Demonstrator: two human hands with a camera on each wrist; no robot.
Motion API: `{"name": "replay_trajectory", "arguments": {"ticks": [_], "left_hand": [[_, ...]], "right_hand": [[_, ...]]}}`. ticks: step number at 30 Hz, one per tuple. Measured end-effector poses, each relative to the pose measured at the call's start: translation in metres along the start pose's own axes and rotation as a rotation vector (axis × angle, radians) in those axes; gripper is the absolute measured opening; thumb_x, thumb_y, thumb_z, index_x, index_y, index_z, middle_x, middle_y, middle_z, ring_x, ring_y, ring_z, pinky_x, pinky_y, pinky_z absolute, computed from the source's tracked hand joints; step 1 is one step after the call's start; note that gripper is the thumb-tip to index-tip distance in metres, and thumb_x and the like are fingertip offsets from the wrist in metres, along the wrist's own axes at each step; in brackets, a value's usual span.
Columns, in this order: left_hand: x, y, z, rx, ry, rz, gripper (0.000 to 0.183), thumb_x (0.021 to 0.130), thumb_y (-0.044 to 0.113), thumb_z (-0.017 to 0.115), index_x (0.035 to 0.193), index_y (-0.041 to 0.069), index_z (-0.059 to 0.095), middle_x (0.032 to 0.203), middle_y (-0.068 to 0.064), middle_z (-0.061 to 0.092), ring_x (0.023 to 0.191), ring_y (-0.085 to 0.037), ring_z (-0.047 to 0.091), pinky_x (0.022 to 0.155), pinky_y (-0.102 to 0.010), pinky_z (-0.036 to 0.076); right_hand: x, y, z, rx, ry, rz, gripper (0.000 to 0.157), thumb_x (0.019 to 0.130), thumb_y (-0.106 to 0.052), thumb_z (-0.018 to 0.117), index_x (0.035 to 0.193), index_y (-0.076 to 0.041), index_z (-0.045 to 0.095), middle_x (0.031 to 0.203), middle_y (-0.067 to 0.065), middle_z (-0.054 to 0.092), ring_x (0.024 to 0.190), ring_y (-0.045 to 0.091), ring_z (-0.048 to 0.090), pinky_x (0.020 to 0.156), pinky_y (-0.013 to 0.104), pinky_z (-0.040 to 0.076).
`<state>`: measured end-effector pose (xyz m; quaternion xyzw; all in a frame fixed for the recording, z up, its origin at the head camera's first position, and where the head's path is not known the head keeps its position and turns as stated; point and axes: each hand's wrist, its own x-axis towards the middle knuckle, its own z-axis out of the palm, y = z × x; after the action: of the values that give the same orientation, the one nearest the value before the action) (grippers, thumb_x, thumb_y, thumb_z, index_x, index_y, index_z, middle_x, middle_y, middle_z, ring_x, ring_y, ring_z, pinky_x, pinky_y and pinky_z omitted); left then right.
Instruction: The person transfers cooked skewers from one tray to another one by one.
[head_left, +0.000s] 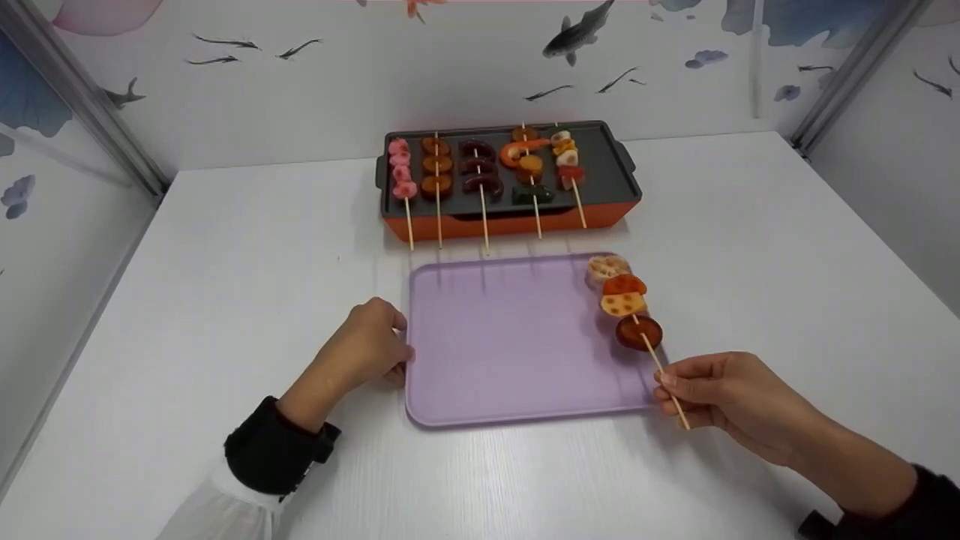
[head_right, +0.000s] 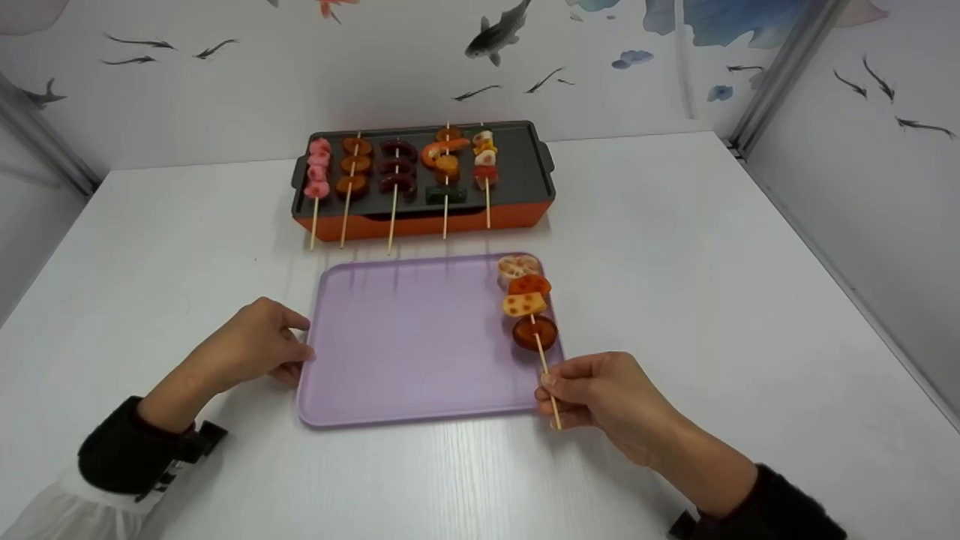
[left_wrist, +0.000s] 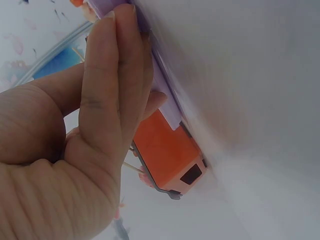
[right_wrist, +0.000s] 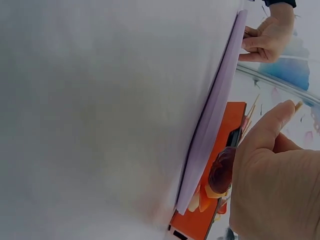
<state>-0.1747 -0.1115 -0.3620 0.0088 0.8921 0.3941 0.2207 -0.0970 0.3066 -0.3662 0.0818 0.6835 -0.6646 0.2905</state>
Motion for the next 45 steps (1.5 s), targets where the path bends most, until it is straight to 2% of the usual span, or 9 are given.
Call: {"name": "replay_trajectory", "arguments": {"ticks": [9,15,21,24,29,32,38,41,45], "left_hand": [[0.0,0.001,0.0,0.004,-0.002,-0.004,0.043,0.09,-0.008,0.066,0.131,-0.017,0.055,0.072,-0.014,0.071,0.059,-0.019,0.071,0.055,-0.026,0.058],[0.0,0.001,-0.001,-0.002,0.0,0.0,0.04,0.09,-0.009,0.065,0.128,-0.017,0.057,0.072,-0.015,0.071,0.059,-0.019,0.072,0.055,-0.027,0.058],[0.0,0.002,-0.001,0.01,0.013,0.006,0.041,0.09,-0.008,0.066,0.128,-0.017,0.056,0.073,-0.015,0.071,0.058,-0.019,0.071,0.054,-0.026,0.058],[0.0,0.002,-0.001,0.023,0.014,0.015,0.04,0.09,-0.008,0.066,0.128,-0.017,0.057,0.072,-0.015,0.071,0.058,-0.019,0.071,0.053,-0.025,0.057],[0.001,0.003,-0.001,0.033,0.013,-0.007,0.04,0.09,-0.007,0.066,0.128,-0.017,0.057,0.072,-0.015,0.07,0.057,-0.018,0.071,0.053,-0.025,0.057],[0.001,0.004,-0.001,0.04,0.013,-0.009,0.041,0.09,-0.006,0.067,0.128,-0.017,0.057,0.072,-0.014,0.07,0.057,-0.017,0.071,0.053,-0.025,0.057],[0.0,0.002,0.0,0.052,0.017,0.001,0.042,0.09,-0.005,0.067,0.129,-0.017,0.057,0.07,-0.013,0.07,0.056,-0.017,0.07,0.053,-0.026,0.057],[0.001,0.0,0.001,0.055,0.021,-0.004,0.043,0.09,-0.005,0.068,0.129,-0.017,0.056,0.07,-0.013,0.07,0.056,-0.017,0.07,0.053,-0.026,0.056],[0.001,0.001,0.001,0.047,0.021,-0.017,0.043,0.09,-0.004,0.069,0.129,-0.016,0.056,0.074,-0.013,0.07,0.058,-0.017,0.071,0.054,-0.026,0.057]], "right_hand": [[0.001,0.003,0.004,-0.057,0.041,0.049,0.032,0.099,-0.013,0.068,0.12,0.011,0.066,0.102,0.013,0.074,0.085,0.018,0.072,0.075,0.03,0.061],[0.001,0.003,0.009,-0.32,0.092,0.019,0.033,0.097,-0.024,0.072,0.107,0.007,0.074,0.081,0.009,0.073,0.069,0.016,0.068,0.065,0.033,0.062],[-0.001,0.001,0.014,-0.567,0.141,-0.039,0.037,0.093,-0.036,0.075,0.094,0.001,0.075,0.072,0.008,0.069,0.062,0.019,0.066,0.058,0.033,0.06],[-0.003,0.0,0.017,-0.7,0.176,-0.106,0.035,0.093,-0.04,0.074,0.087,-0.005,0.074,0.066,0.005,0.065,0.057,0.018,0.061,0.05,0.029,0.055],[-0.005,-0.002,0.025,-1.016,0.321,-0.354,0.023,0.096,-0.029,0.073,0.076,-0.017,0.072,0.054,-0.008,0.05,0.048,0.008,0.045,0.042,0.021,0.035],[-0.002,-0.006,0.03,-1.157,0.412,-0.478,0.021,0.095,-0.025,0.075,0.074,-0.019,0.07,0.052,-0.011,0.045,0.048,0.007,0.04,0.043,0.022,0.032],[0.017,-0.025,0.046,-1.289,0.518,-0.691,0.016,0.09,-0.024,0.079,0.089,-0.009,0.074,0.069,-0.003,0.06,0.058,0.013,0.05,0.05,0.028,0.045],[0.032,-0.037,0.053,-1.348,0.554,-0.753,0.033,0.091,-0.028,0.078,0.112,-0.003,0.073,0.096,0.011,0.071,0.08,0.025,0.065,0.062,0.04,0.059],[0.05,-0.055,0.056,-1.376,0.547,-0.728,0.06,0.094,-0.038,0.072,0.14,-0.002,0.058,0.14,0.022,0.057,0.12,0.04,0.059,0.081,0.057,0.059]]}}
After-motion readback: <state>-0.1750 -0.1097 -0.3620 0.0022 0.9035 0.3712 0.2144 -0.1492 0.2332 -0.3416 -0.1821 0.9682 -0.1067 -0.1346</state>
